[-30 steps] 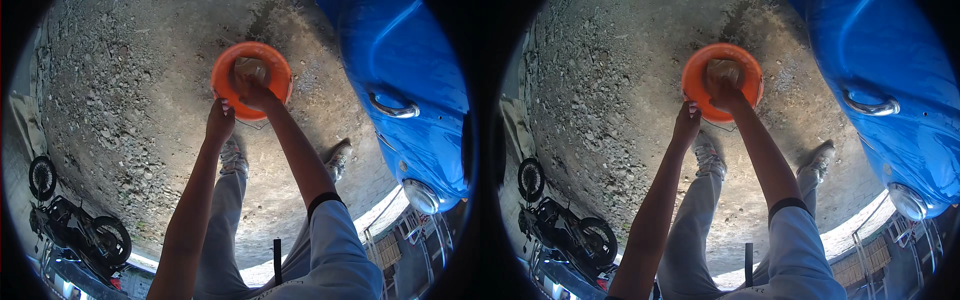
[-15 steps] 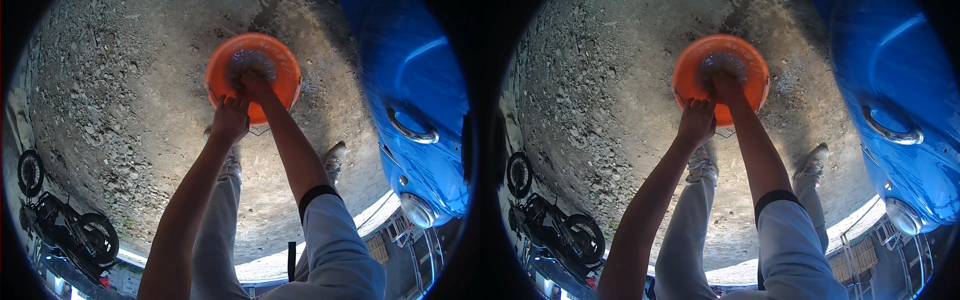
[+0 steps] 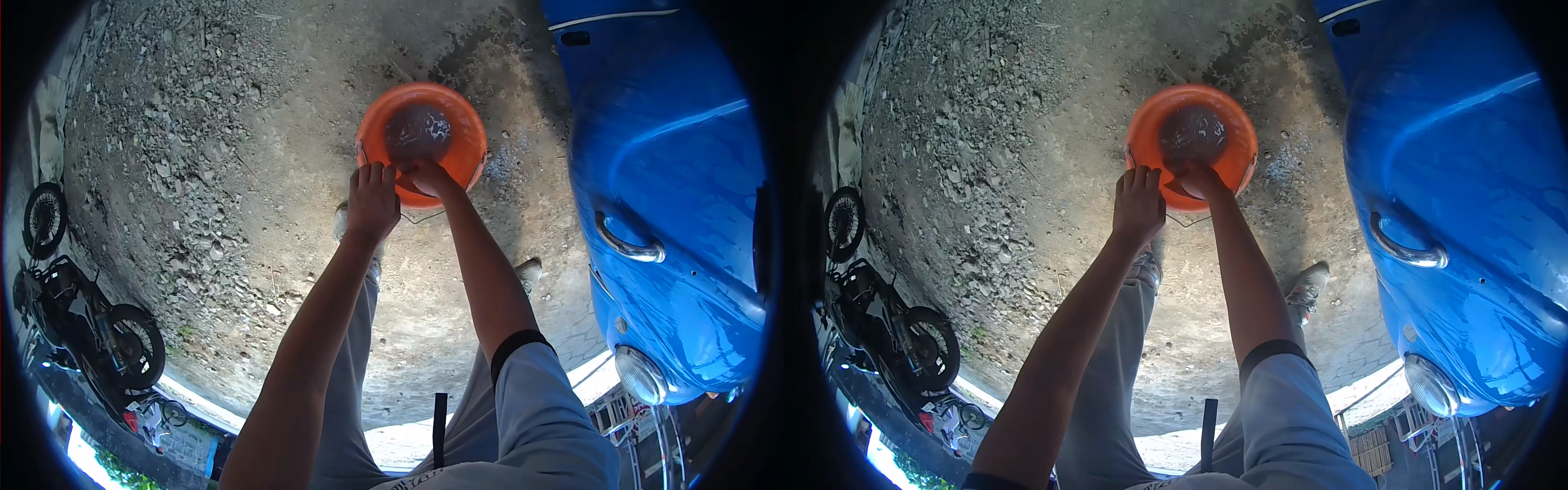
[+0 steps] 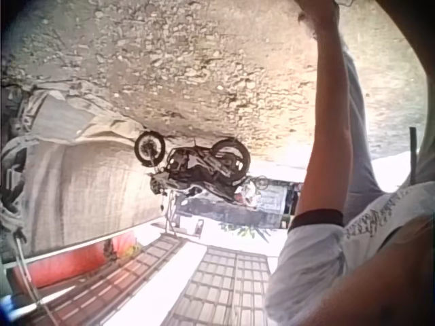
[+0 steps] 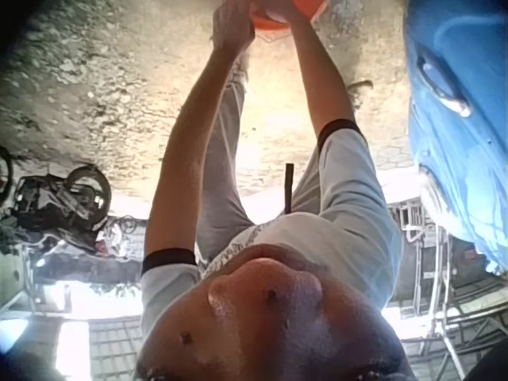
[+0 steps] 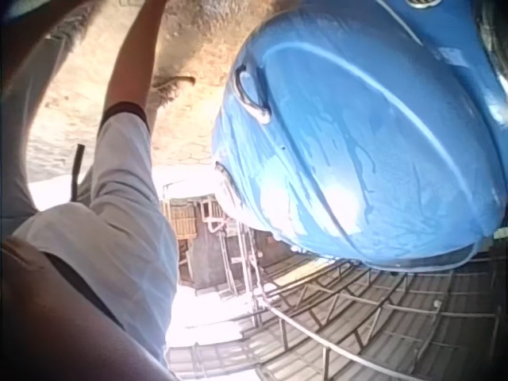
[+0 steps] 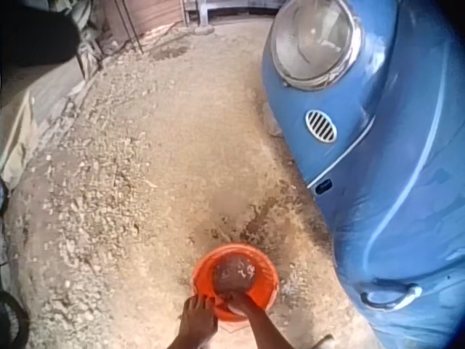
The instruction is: The person sands the hood and fender of a car using sandpaper, repeatedly dipping the sandpaper into a bucket of water.
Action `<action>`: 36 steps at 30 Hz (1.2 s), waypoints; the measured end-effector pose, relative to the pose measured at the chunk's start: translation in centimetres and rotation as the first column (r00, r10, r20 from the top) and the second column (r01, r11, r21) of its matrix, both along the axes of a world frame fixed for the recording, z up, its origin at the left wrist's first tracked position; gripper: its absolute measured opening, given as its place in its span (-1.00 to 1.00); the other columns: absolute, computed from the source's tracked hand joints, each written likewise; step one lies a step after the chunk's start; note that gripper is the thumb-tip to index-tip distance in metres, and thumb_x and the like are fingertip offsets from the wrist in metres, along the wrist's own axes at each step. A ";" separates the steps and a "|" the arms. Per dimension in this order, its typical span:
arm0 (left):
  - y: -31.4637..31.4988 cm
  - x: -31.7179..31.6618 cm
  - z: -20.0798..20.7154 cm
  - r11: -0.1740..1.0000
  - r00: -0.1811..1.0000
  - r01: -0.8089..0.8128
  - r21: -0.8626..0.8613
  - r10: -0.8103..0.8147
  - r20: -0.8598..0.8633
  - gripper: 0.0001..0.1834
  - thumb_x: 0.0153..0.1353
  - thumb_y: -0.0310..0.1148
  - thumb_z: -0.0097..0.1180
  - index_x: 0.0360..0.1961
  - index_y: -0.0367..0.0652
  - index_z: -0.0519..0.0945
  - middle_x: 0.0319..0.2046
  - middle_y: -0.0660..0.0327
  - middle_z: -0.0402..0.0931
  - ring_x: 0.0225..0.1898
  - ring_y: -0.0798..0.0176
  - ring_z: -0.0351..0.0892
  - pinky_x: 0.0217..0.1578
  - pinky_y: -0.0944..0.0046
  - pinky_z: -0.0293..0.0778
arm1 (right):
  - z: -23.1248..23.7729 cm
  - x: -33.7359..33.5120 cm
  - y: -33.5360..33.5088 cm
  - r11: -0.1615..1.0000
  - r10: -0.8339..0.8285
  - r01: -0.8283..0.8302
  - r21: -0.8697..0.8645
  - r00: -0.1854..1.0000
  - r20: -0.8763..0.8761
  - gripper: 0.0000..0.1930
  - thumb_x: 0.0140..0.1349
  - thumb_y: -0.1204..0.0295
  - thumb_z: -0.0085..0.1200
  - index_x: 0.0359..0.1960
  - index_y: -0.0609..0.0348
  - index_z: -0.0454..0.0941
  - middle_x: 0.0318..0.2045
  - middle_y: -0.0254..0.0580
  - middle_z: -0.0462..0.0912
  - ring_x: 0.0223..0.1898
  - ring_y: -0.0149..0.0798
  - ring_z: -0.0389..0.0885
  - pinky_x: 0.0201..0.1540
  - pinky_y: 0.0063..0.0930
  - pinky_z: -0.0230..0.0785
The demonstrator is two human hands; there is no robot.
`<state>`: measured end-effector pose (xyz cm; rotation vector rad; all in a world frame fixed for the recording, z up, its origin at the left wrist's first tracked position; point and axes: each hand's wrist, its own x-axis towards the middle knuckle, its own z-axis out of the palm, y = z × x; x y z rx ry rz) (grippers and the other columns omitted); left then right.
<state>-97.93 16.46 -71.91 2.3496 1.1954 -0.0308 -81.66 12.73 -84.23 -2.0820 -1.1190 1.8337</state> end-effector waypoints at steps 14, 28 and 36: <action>-4.0 0.2 -5.8 0.052 0.342 -0.539 -0.841 0.925 -0.163 -0.55 0.13 -0.59 0.17 0.10 -0.22 0.51 -0.23 0.14 0.59 -0.33 0.25 0.64 -0.35 0.23 0.60 | 8.7 3.3 -3.6 0.621 -0.717 0.780 0.075 0.605 -0.345 -0.74 0.37 0.23 0.16 -0.13 0.17 0.57 -0.37 -0.23 0.60 -0.32 -0.29 0.57 -0.18 -0.36 0.43; -17.9 2.6 13.7 0.317 0.577 -0.631 -0.708 0.802 -0.154 -0.74 0.11 -0.54 0.20 -0.14 -0.34 0.56 -0.31 0.14 0.63 -0.27 0.30 0.61 -0.21 0.29 0.47 | 13.5 5.8 -15.6 0.918 0.227 -0.322 0.231 0.905 0.361 -0.68 0.28 0.26 0.15 -0.01 0.14 0.65 -0.09 0.04 0.74 -0.08 0.05 0.72 0.00 -0.09 0.55; -29.6 6.1 20.8 0.181 0.416 -0.663 -0.726 0.896 -0.157 -0.77 0.13 -0.49 0.27 -0.19 -0.32 0.58 -0.38 0.15 0.63 -0.45 0.32 0.60 -0.43 0.29 0.50 | 21.2 5.7 -29.4 0.991 -0.133 0.130 -0.028 0.981 -0.141 -0.72 0.31 0.25 0.16 -0.09 0.17 0.65 -0.26 -0.01 0.72 -0.20 -0.02 0.73 -0.07 -0.16 0.57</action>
